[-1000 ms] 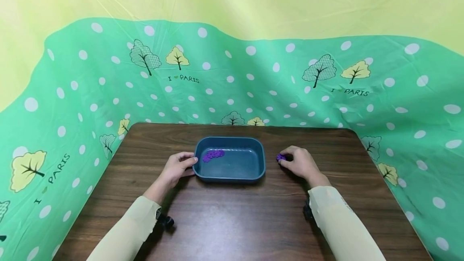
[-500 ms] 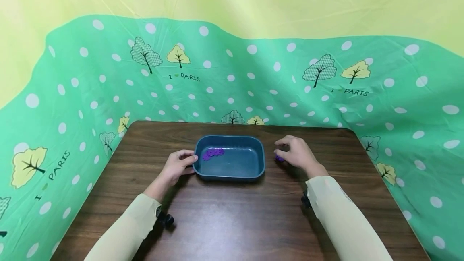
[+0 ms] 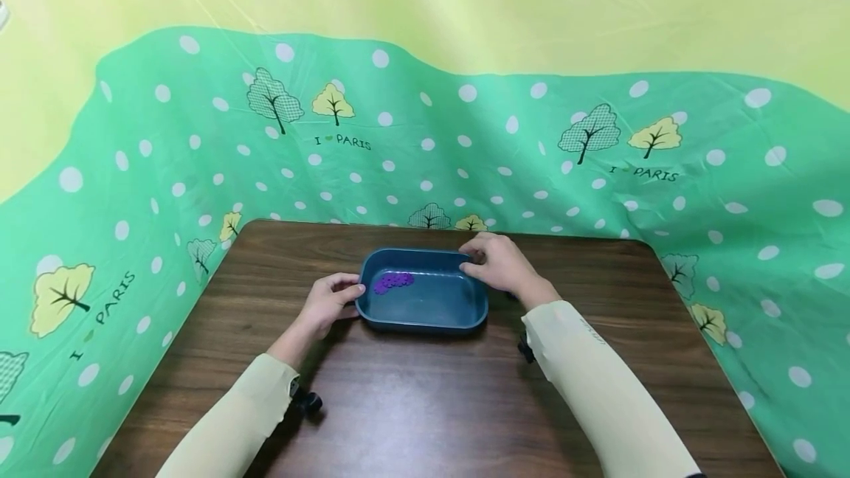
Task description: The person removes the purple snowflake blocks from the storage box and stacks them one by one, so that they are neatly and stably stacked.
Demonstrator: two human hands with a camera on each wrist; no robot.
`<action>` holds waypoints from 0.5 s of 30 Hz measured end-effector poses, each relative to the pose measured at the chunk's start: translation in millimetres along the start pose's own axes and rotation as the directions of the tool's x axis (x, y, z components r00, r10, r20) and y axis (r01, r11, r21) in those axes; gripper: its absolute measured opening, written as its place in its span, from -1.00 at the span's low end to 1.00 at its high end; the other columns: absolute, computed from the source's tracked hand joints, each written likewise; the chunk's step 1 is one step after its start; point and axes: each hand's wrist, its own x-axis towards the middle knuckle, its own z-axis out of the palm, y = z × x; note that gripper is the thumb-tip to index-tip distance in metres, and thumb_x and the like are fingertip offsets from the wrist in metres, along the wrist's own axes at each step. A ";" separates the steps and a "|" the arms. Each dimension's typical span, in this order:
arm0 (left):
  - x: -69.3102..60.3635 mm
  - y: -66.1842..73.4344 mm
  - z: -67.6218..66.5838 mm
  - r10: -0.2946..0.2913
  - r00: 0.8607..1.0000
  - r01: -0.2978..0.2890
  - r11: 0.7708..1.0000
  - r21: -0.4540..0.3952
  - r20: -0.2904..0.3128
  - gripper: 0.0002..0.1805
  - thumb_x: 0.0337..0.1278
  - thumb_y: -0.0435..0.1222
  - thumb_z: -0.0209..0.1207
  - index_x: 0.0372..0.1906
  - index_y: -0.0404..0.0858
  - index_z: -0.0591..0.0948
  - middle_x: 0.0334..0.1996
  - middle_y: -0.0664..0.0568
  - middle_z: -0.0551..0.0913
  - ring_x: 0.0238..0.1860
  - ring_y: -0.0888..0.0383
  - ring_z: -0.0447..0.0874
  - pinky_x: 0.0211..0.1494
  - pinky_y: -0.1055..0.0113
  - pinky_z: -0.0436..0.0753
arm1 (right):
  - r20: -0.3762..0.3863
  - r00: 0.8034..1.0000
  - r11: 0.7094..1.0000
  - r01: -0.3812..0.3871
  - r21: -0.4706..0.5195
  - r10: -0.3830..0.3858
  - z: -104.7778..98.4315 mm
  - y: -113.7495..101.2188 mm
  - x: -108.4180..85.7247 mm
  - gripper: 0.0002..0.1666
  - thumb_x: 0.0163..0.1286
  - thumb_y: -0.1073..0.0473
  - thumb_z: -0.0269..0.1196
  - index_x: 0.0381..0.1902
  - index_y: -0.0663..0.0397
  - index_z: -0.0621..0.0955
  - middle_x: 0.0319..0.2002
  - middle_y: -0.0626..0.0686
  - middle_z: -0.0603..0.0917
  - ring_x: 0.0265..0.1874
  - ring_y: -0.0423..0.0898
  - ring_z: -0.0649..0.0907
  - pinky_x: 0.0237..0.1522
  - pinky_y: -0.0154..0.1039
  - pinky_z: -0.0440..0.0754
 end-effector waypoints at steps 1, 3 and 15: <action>0.2 -0.1 0.1 0.000 1.000 0.000 1.000 0.001 -0.002 -0.63 0.31 -0.37 0.31 0.16 -0.42 0.64 -0.11 -0.10 0.71 -0.19 0.03 0.73 -0.11 0.01 0.83 | 0.008 1.000 1.000 0.004 0.005 -0.004 3.2 -3.8 3.0 -0.64 0.32 0.02 0.45 0.03 -0.01 0.77 -0.08 -0.01 0.73 -0.17 -0.07 0.70 -0.14 -0.06 0.75; 0.0 0.2 0.0 -0.002 1.000 0.002 1.000 0.000 -0.005 -0.63 0.31 -0.37 0.32 0.16 -0.41 0.64 -0.12 -0.10 0.71 -0.21 0.04 0.73 -0.10 -0.01 0.83 | 0.025 1.000 1.000 0.012 0.005 -0.012 10.4 -10.7 8.6 -0.64 0.32 0.01 0.46 0.03 -0.02 0.77 -0.07 -0.02 0.73 -0.18 -0.08 0.70 -0.15 -0.08 0.75; -1.5 1.7 -1.6 -0.010 1.000 0.010 1.000 -0.006 0.001 -0.61 0.31 -0.36 0.32 0.17 -0.43 0.62 -0.14 -0.10 0.69 -0.17 -0.03 0.74 -0.13 0.04 0.84 | 0.129 0.990 0.998 0.062 0.013 -0.063 50.2 -40.6 35.5 -0.59 0.33 0.05 0.45 0.08 0.09 0.74 0.00 0.01 0.74 -0.10 -0.06 0.72 -0.01 -0.06 0.76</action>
